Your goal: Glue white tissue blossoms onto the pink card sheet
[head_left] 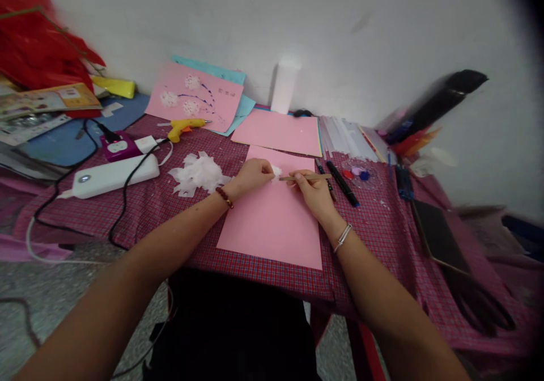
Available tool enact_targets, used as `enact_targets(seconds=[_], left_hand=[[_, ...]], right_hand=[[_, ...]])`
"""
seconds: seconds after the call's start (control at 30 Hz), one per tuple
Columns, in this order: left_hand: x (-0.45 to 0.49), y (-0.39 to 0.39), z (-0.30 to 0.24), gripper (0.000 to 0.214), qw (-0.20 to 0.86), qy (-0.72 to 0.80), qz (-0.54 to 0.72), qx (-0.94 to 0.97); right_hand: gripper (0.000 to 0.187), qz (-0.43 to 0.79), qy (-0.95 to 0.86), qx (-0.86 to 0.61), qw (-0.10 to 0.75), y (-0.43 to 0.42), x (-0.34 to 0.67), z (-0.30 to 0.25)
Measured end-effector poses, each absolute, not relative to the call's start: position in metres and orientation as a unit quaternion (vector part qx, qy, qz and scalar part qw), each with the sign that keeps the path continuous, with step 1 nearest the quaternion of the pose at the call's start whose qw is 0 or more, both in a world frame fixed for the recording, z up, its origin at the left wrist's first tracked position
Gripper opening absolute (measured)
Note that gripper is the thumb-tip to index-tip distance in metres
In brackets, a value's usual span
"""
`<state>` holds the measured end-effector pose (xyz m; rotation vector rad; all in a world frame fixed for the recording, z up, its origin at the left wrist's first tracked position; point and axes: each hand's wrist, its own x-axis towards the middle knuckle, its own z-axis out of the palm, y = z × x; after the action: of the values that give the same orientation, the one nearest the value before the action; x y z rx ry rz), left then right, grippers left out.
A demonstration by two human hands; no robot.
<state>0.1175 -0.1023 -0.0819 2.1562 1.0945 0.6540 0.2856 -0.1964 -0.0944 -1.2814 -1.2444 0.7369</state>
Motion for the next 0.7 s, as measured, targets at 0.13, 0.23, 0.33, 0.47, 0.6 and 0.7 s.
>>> enact_targets(seconds=[0.13, 0.23, 0.33, 0.47, 0.6, 0.7], left_hand=[[0.11, -0.092, -0.088, 0.018, 0.29, 0.428, 0.304, 0.8], [0.104, -0.088, -0.087, 0.022, 0.263, 0.443, 0.272, 0.813], [0.102, -0.089, -0.083, 0.023, 0.252, 0.44, 0.255, 0.823], [0.102, -0.092, -0.084, 0.025, 0.249, 0.435, 0.252, 0.828], [0.102, -0.089, -0.09, 0.024, 0.268, 0.437, 0.263, 0.817], [0.097, -0.084, -0.087, 0.02, 0.334, 0.425, 0.267, 0.798]], right_hand=[[0.019, 0.321, -0.534, -0.542, 0.564, -0.2, 0.284, -0.096], [0.018, 0.323, -0.548, -0.532, 0.559, -0.202, 0.283, -0.099], [0.019, 0.302, -0.571, -0.528, 0.551, -0.204, 0.281, -0.101], [0.021, 0.277, -0.58, -0.54, 0.544, -0.203, 0.279, -0.099], [0.023, 0.334, -0.472, -0.545, 0.607, -0.2, 0.285, -0.097], [0.021, 0.374, -0.379, -0.527, 0.663, -0.198, 0.29, -0.098]])
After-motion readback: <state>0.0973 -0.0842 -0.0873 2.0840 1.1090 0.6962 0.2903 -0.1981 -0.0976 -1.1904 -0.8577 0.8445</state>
